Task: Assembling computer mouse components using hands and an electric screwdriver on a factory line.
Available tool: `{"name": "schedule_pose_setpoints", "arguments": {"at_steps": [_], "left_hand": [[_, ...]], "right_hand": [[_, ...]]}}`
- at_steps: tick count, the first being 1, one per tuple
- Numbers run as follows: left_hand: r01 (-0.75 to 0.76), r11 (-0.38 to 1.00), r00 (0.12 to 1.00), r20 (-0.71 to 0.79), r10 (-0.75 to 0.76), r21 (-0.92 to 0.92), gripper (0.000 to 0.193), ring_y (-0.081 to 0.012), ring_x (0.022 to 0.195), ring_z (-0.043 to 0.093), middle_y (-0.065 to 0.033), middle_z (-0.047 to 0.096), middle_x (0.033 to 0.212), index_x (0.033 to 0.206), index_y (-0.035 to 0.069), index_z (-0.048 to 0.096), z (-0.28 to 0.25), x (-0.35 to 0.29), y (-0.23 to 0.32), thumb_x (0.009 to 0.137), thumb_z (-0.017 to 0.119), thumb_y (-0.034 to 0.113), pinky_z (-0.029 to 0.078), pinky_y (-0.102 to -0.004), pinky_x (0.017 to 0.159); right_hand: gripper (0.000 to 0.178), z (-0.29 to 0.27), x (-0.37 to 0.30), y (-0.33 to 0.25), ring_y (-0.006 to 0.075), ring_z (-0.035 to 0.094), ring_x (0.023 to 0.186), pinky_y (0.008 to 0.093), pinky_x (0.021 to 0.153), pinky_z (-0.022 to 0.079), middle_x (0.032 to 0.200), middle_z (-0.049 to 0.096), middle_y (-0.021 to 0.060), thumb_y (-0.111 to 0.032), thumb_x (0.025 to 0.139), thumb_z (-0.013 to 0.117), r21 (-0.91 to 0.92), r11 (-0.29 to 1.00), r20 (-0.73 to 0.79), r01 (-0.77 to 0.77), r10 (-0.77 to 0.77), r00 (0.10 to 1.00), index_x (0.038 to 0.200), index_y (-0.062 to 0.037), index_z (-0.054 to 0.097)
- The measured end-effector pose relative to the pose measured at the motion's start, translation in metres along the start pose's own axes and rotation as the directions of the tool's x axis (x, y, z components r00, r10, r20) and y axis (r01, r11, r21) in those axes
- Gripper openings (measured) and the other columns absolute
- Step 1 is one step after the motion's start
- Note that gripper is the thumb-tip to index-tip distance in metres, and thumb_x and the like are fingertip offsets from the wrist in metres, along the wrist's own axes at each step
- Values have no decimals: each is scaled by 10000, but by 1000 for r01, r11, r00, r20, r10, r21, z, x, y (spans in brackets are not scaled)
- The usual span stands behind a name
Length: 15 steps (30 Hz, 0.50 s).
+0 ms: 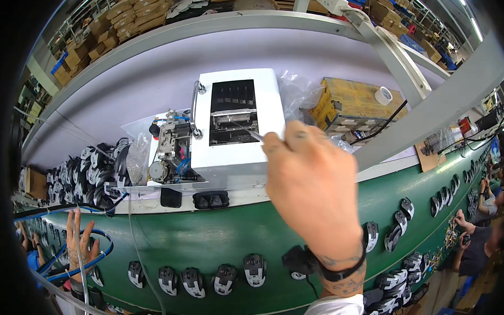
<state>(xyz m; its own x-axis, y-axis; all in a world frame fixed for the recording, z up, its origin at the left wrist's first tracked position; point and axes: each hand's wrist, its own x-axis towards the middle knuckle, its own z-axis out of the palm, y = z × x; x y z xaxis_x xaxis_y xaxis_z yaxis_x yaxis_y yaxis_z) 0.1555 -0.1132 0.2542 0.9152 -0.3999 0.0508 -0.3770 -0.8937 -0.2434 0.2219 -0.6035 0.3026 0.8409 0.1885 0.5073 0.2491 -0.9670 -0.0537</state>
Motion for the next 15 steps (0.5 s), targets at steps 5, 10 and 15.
{"name": "schedule_pose_setpoints", "arguments": {"at_steps": [5,10,15], "left_hand": [[-10,1000,1000,-16,10,-23,602,-466,1278,281,-249,309,1393,1179,74,505,-2,1,1,597,648,17,354,-523,967],[-25,998,1000,-11,25,-51,511,-466,1273,280,-241,321,1380,1095,39,557,0,4,7,594,655,27,377,-519,948],[-163,982,987,-27,161,-96,489,-464,1187,370,-232,393,1327,1077,37,518,-3,-4,2,604,636,-3,361,-567,937]], "right_hand": [[154,-28,-6,11,225,519,512,333,481,411,640,520,67,-43,757,644,146,976,-256,-159,193,947,908,-63,665],[241,20,-11,6,196,485,489,300,454,394,611,492,40,-12,758,623,251,967,-416,-47,152,897,994,-43,659],[186,47,-24,-8,237,546,486,324,466,455,582,537,67,-66,783,592,188,975,-152,-123,152,977,952,-41,665]]}}
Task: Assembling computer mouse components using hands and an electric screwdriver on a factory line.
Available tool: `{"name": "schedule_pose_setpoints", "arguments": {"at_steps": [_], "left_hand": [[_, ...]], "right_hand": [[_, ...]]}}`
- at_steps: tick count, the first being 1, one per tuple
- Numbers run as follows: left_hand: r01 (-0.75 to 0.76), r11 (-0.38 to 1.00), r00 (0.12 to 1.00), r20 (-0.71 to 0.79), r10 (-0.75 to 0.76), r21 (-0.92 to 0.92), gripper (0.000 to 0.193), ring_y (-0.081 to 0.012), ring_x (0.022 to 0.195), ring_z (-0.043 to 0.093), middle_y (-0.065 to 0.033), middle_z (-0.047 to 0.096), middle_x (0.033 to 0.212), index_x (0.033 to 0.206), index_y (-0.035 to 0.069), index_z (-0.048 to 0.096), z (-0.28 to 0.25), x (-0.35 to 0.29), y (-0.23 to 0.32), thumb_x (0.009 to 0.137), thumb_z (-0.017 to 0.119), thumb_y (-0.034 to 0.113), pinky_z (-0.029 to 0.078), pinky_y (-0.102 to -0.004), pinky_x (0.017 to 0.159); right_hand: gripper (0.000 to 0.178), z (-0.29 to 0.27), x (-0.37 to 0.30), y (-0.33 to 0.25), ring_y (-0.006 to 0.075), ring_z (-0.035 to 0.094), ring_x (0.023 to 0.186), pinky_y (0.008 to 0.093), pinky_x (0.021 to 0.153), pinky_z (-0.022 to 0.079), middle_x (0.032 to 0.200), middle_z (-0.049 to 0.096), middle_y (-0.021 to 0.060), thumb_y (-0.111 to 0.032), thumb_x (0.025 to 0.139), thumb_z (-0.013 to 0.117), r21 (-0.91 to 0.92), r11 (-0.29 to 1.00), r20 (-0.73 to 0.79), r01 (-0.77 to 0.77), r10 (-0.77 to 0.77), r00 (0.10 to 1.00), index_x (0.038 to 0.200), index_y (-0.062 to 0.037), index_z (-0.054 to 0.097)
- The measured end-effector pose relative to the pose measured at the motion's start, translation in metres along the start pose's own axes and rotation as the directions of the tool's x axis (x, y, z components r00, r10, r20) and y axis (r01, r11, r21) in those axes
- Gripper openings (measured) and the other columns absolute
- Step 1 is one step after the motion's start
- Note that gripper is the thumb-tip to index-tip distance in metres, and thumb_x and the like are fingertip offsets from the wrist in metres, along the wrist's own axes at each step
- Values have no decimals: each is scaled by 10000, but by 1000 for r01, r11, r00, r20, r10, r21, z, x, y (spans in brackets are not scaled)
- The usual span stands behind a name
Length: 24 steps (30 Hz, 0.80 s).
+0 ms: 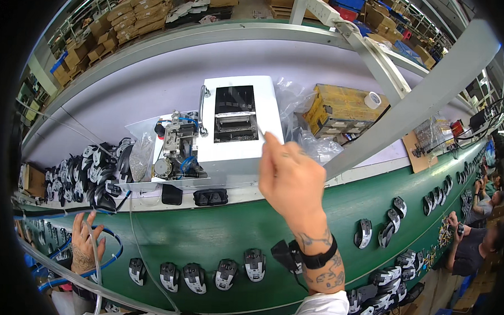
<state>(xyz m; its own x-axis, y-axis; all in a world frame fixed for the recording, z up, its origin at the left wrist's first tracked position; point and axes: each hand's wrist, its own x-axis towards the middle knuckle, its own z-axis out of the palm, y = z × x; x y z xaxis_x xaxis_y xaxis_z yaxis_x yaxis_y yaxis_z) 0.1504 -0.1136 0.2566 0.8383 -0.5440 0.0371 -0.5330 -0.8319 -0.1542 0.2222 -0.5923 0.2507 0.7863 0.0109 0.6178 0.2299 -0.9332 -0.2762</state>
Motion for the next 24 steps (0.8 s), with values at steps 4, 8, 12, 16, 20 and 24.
{"name": "schedule_pose_setpoints", "arguments": {"at_steps": [4,8,12,16,20,24], "left_hand": [[-115,993,974,-195,113,3,325,-429,1002,495,-196,533,1156,923,9,530,-9,0,2,609,616,-4,404,-554,819],[-110,994,954,-280,104,-4,294,-406,955,524,-186,565,1042,939,2,525,2,-9,-14,662,615,41,414,-531,795],[-102,994,953,-284,107,34,393,-415,1085,495,-198,556,1086,1051,-11,536,2,3,-16,683,645,76,386,-556,911],[-106,984,956,-257,139,141,460,-413,1138,460,-204,531,1157,1116,0,528,5,1,-41,677,652,60,391,-511,920],[-90,994,970,-223,101,59,410,-407,1088,479,-203,528,1139,1074,6,547,-9,9,-31,685,656,77,405,-486,905],[-117,992,964,-234,126,51,349,-382,1106,471,-167,532,1147,1021,30,570,-12,16,-15,691,666,91,405,-469,923]], "right_hand": [[171,0,-3,0,254,582,495,335,486,477,632,596,96,-111,798,584,18,990,-79,-141,142,987,932,-41,663],[168,-6,2,-24,263,592,517,353,482,466,647,624,106,-139,818,570,73,988,-257,-136,151,955,939,-81,670],[170,-6,-19,-1,262,584,532,351,459,444,665,620,102,-141,842,558,-151,982,-84,-116,104,991,960,-60,649],[138,-29,-77,-64,267,569,500,341,445,435,648,607,103,-145,828,585,314,910,-211,-271,345,915,901,-34,621],[82,24,-198,-105,247,541,415,355,407,410,512,538,92,-147,841,566,254,933,205,-257,208,957,860,-67,564],[216,79,-215,-136,388,573,498,474,481,471,555,575,182,-229,894,473,192,819,408,-540,434,803,791,-48,527]]}}
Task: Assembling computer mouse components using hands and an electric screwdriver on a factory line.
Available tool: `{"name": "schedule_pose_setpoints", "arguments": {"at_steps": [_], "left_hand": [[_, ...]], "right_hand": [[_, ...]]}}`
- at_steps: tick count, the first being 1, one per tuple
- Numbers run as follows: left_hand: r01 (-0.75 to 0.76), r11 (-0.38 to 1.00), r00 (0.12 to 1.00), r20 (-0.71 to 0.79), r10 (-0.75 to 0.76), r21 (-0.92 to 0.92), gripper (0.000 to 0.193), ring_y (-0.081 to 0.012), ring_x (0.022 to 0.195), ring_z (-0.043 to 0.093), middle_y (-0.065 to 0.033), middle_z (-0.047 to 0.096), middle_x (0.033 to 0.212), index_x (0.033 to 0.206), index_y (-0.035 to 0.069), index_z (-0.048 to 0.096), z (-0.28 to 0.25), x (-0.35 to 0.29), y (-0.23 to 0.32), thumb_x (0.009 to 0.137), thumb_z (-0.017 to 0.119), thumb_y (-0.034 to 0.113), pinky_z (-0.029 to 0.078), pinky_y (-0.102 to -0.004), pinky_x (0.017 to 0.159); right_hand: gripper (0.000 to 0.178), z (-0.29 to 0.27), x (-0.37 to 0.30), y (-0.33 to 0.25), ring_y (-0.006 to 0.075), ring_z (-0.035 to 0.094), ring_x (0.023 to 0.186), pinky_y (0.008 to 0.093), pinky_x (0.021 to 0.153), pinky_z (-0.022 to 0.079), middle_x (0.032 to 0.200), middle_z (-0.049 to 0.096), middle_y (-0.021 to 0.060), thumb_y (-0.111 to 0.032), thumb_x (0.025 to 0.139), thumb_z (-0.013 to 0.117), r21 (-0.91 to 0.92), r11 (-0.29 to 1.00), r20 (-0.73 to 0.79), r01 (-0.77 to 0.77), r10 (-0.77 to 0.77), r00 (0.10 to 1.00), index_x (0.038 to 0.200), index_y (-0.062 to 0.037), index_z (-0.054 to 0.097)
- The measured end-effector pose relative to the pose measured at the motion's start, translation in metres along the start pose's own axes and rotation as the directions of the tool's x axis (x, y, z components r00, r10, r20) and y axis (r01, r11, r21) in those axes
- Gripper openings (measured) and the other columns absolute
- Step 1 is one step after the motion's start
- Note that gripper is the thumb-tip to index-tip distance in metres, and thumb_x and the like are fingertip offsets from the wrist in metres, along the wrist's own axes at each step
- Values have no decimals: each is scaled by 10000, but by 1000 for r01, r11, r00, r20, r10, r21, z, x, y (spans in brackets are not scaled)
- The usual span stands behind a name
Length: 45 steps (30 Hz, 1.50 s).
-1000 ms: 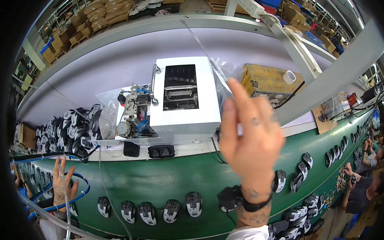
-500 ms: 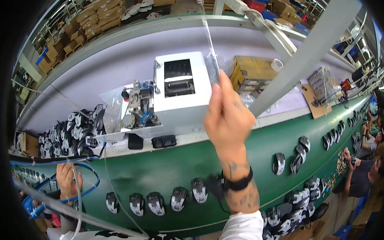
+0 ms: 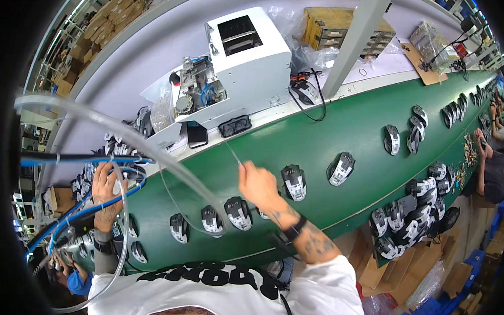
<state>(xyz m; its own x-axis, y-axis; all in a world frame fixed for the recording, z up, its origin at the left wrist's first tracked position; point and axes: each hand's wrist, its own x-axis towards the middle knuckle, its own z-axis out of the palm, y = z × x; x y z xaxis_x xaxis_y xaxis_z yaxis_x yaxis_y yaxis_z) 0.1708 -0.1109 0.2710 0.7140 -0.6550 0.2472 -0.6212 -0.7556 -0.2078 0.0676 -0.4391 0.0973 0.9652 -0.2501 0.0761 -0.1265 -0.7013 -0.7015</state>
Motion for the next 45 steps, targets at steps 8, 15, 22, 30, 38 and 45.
{"name": "schedule_pose_setpoints", "arguments": {"at_steps": [8,15,22,30,38,45], "left_hand": [[-234,966,966,86,243,-109,373,-362,1157,440,-137,502,1208,1045,73,542,-19,-6,11,703,679,135,402,-456,938],[-449,881,883,75,463,-148,381,-414,1125,445,-189,502,1186,1025,18,558,-14,-12,32,689,661,165,400,-481,932],[-666,741,743,11,669,-91,393,-361,953,498,-151,541,932,1011,30,570,17,-28,56,638,663,110,402,-484,832],[-831,511,441,-301,846,220,259,-333,1047,546,-129,588,1034,889,-3,574,12,-87,114,637,630,23,428,-506,940],[-802,524,400,-393,828,287,244,-312,1127,524,-118,540,1214,941,18,607,14,-144,150,698,628,6,431,-449,957],[-740,523,663,-331,672,-423,289,-303,1031,567,-113,575,1132,988,72,606,20,-260,191,702,640,50,491,-395,841]], "right_hand": [[319,102,98,-36,450,586,670,525,609,476,708,598,259,-270,917,407,187,974,-245,-130,174,954,838,-18,585],[526,65,67,-21,431,570,969,476,837,464,1050,568,307,-289,813,570,232,971,-212,-52,103,972,1215,34,464],[681,-36,-78,30,333,597,853,403,755,484,1003,578,224,-271,786,628,96,991,-442,89,-38,896,1339,-33,309],[207,-41,-381,97,336,593,576,407,571,485,648,604,174,-211,764,563,-92,943,-291,-319,281,915,732,-10,602],[309,32,-533,92,198,643,729,320,670,500,798,686,89,-317,776,572,-130,851,873,-509,342,348,904,-60,686],[231,-52,-440,82,245,654,703,311,639,502,731,658,143,-172,763,625,-319,939,248,-129,214,945,945,-32,651]]}}
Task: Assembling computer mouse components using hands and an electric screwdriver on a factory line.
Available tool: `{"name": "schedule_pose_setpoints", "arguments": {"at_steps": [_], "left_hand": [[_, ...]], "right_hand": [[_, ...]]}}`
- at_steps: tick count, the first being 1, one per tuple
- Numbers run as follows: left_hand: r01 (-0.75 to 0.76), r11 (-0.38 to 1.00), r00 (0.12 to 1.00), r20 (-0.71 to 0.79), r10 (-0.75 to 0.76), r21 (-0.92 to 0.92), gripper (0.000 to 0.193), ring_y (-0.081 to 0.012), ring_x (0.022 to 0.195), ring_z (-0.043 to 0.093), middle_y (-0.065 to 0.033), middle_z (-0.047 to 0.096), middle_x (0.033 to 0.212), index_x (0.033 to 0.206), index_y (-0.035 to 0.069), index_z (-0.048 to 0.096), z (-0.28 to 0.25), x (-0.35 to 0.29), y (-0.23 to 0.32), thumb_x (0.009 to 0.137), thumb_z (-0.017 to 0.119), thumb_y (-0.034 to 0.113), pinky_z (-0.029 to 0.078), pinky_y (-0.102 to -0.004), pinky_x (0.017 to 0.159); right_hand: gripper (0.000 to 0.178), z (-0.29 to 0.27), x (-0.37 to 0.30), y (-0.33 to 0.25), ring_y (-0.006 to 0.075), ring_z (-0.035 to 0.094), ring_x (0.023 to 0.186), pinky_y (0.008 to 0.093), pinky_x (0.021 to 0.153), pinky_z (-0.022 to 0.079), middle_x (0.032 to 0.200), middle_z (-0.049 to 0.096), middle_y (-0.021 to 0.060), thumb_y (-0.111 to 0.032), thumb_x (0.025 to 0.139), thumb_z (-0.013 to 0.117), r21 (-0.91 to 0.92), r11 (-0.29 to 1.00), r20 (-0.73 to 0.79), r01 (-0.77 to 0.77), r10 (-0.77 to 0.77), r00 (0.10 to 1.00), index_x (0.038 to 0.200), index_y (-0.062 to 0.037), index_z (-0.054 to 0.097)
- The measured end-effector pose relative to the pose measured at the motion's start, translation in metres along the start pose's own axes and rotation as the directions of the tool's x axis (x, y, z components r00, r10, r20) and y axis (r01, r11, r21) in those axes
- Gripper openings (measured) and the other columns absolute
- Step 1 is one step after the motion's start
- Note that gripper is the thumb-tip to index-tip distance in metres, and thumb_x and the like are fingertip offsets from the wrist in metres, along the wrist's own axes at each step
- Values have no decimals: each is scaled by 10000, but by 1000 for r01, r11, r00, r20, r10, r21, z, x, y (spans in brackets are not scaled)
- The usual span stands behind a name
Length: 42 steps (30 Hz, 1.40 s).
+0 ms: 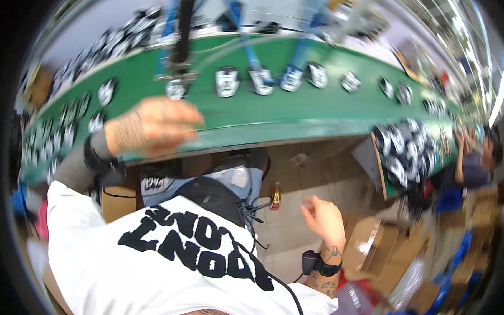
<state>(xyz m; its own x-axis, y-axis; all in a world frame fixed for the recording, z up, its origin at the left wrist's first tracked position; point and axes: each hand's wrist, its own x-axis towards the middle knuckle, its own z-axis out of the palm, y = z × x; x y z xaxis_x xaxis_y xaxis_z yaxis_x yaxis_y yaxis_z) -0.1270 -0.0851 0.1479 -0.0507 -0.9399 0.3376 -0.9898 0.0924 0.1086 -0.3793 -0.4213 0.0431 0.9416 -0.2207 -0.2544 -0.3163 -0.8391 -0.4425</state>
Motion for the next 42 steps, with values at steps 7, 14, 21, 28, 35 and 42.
{"name": "schedule_pose_setpoints", "arguments": {"at_steps": [7,14,21,28,35,42], "left_hand": [[832,553,406,634,-658,41,249,-325,792,618,-179,636,823,809,44,642,96,-237,112,808,481,234,488,-411,710],[645,-551,-104,654,-750,-529,362,-237,966,578,-148,609,1120,1130,41,589,299,-351,116,873,492,278,457,-349,831],[-194,-861,-116,883,-455,-469,402,-170,975,552,-70,588,1139,1203,78,538,424,-418,133,896,489,332,453,-333,824],[-151,-806,-207,816,-540,-572,364,-159,927,557,-64,600,1054,1156,88,557,282,-429,4,906,455,333,453,-326,791],[-215,-730,-202,761,-617,-649,342,-147,880,562,-58,612,969,1109,97,576,285,-393,18,917,421,333,452,-320,757],[-300,-684,-213,746,-631,-664,336,-143,854,566,-52,619,922,1082,101,586,293,-352,96,924,400,332,451,-315,741]], "right_hand": [[524,26,109,-181,198,476,1083,332,887,413,1195,492,129,-81,793,657,323,641,-641,697,-393,659,1252,14,423],[335,-42,191,-216,208,543,911,341,861,432,1017,538,143,-64,841,596,86,827,-989,556,4,146,1126,65,476],[746,-68,260,-204,151,359,770,279,702,272,853,367,24,-163,628,666,667,168,-492,726,-632,599,1307,-148,358],[443,-80,290,-244,122,475,604,242,573,372,738,493,-12,-108,581,702,922,-97,-315,374,-749,583,988,-198,553],[500,-48,282,-264,155,441,688,282,628,377,852,471,49,-119,622,684,857,-16,-410,515,-627,663,1075,-156,478],[746,-27,236,-260,190,448,679,300,565,410,813,441,82,-206,722,619,687,65,-650,724,-390,652,1365,-55,271]]}}
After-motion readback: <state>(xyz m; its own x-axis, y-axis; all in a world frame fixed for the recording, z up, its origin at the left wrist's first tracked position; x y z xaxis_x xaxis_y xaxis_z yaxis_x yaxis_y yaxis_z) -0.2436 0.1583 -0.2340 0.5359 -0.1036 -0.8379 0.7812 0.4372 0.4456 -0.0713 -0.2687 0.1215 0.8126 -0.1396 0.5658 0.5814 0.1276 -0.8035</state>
